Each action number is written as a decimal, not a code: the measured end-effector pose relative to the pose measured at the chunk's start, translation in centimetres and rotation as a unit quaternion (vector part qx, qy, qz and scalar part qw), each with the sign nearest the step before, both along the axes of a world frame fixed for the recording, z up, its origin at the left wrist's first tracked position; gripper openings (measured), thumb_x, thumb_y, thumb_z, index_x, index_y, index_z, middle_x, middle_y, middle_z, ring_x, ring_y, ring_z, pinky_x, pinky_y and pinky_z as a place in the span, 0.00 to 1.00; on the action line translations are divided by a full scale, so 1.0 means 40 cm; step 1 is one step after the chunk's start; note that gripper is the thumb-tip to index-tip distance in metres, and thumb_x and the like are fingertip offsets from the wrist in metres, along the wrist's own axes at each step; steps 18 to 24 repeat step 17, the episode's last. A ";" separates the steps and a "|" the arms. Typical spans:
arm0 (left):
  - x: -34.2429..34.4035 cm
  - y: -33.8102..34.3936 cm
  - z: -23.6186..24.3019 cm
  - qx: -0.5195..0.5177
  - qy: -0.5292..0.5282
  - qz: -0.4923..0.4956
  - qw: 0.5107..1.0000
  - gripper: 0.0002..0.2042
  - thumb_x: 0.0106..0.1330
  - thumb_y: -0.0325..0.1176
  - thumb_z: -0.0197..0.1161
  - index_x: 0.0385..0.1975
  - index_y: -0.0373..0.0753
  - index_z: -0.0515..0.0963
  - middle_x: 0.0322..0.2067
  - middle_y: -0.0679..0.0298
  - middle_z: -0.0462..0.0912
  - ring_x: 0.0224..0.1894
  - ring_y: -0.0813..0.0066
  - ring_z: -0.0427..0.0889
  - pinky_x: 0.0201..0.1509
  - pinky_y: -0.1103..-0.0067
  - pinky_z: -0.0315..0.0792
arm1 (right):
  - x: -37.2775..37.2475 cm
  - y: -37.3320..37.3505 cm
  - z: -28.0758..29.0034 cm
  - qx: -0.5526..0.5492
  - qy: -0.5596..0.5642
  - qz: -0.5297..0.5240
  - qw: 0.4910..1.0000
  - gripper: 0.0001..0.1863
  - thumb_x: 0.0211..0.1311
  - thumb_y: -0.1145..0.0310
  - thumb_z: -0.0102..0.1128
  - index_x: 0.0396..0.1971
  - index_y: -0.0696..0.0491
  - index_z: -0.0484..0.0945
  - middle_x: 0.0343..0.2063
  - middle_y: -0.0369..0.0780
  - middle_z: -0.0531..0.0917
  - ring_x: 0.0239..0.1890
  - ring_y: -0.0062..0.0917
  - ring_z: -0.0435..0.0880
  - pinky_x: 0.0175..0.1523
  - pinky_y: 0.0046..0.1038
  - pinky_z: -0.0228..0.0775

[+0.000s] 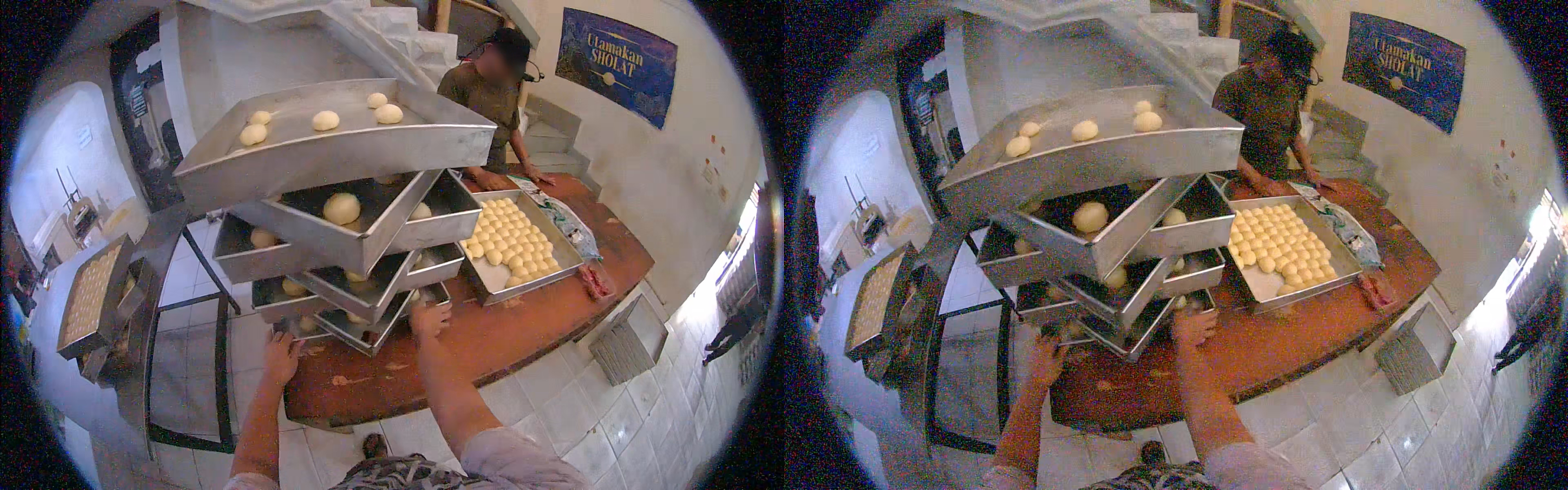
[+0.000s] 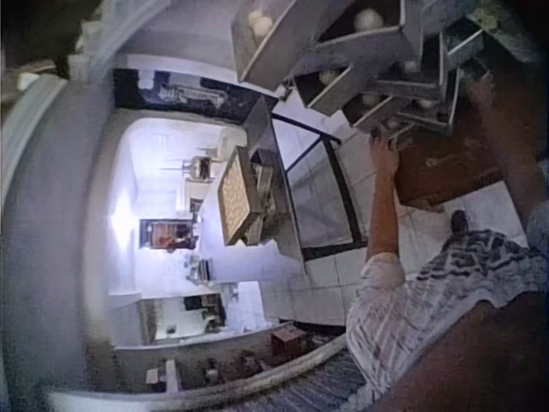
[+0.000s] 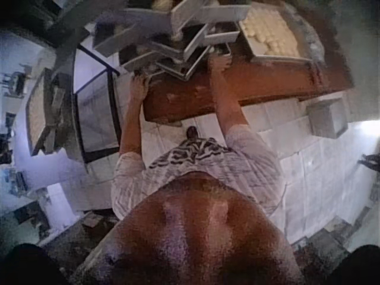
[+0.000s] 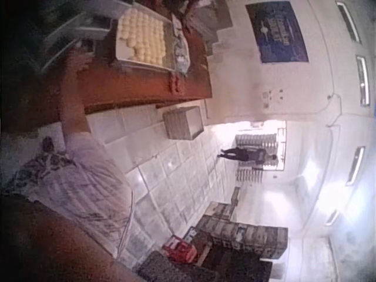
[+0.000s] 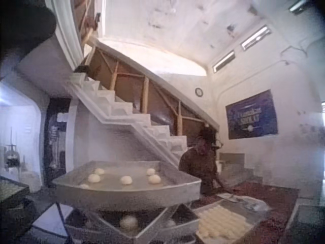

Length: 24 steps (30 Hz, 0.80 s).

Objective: The person prepares bread dough by hand, taking dough balls from a tray, flattening them, adding a filling from a small bowl, and placing the filled balls onto a baking tray. They also use a brush to apply a liquid to a baking tray.

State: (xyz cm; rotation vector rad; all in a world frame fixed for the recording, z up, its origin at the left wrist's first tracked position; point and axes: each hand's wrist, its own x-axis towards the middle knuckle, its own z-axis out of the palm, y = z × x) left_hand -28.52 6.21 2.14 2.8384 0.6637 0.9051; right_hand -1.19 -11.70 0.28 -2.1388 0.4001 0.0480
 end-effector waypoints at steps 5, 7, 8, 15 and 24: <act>-0.104 -0.114 0.014 -0.011 0.002 -0.014 1.000 0.11 0.57 0.36 0.56 0.34 0.34 0.74 0.31 0.49 0.76 0.40 0.49 0.72 0.53 0.62 0.60 | -0.094 -0.113 -0.035 -0.008 -0.033 0.043 0.998 0.56 0.40 0.43 0.61 0.59 0.66 0.44 0.59 0.52 0.54 0.61 0.46 0.53 0.62 0.47 0.47; -0.125 -0.171 0.035 -0.088 0.108 0.028 0.990 0.14 0.58 0.37 0.57 0.38 0.34 0.74 0.35 0.47 0.75 0.45 0.47 0.69 0.54 0.62 0.60 | -0.111 -0.157 -0.072 -0.068 -0.032 0.005 0.997 0.49 0.45 0.45 0.57 0.60 0.60 0.46 0.55 0.51 0.58 0.55 0.53 0.57 0.56 0.48 0.57; -0.157 -0.194 0.057 -0.084 0.108 0.032 0.990 0.14 0.58 0.37 0.57 0.38 0.34 0.74 0.35 0.47 0.75 0.45 0.47 0.69 0.54 0.62 0.60 | -0.141 -0.160 -0.077 -0.064 -0.031 0.008 0.997 0.49 0.45 0.45 0.57 0.60 0.60 0.46 0.55 0.51 0.58 0.55 0.53 0.57 0.56 0.48 0.57; -0.302 -0.090 0.209 -0.191 -0.253 0.136 0.939 0.17 0.58 0.31 0.57 0.46 0.32 0.68 0.46 0.52 0.71 0.50 0.61 0.69 0.53 0.71 0.64 | -0.209 -0.236 -0.108 -0.015 -0.095 -0.007 0.995 0.52 0.44 0.46 0.61 0.60 0.60 0.44 0.56 0.53 0.56 0.57 0.54 0.52 0.60 0.49 0.48; -0.292 0.003 0.362 -0.164 -0.478 0.019 0.863 0.20 0.61 0.35 0.57 0.52 0.38 0.65 0.50 0.55 0.69 0.51 0.63 0.68 0.56 0.71 0.61 | -0.185 -0.227 -0.145 -0.013 -0.047 -0.020 0.999 0.48 0.49 0.49 0.59 0.62 0.58 0.42 0.58 0.50 0.55 0.59 0.49 0.51 0.64 0.46 0.39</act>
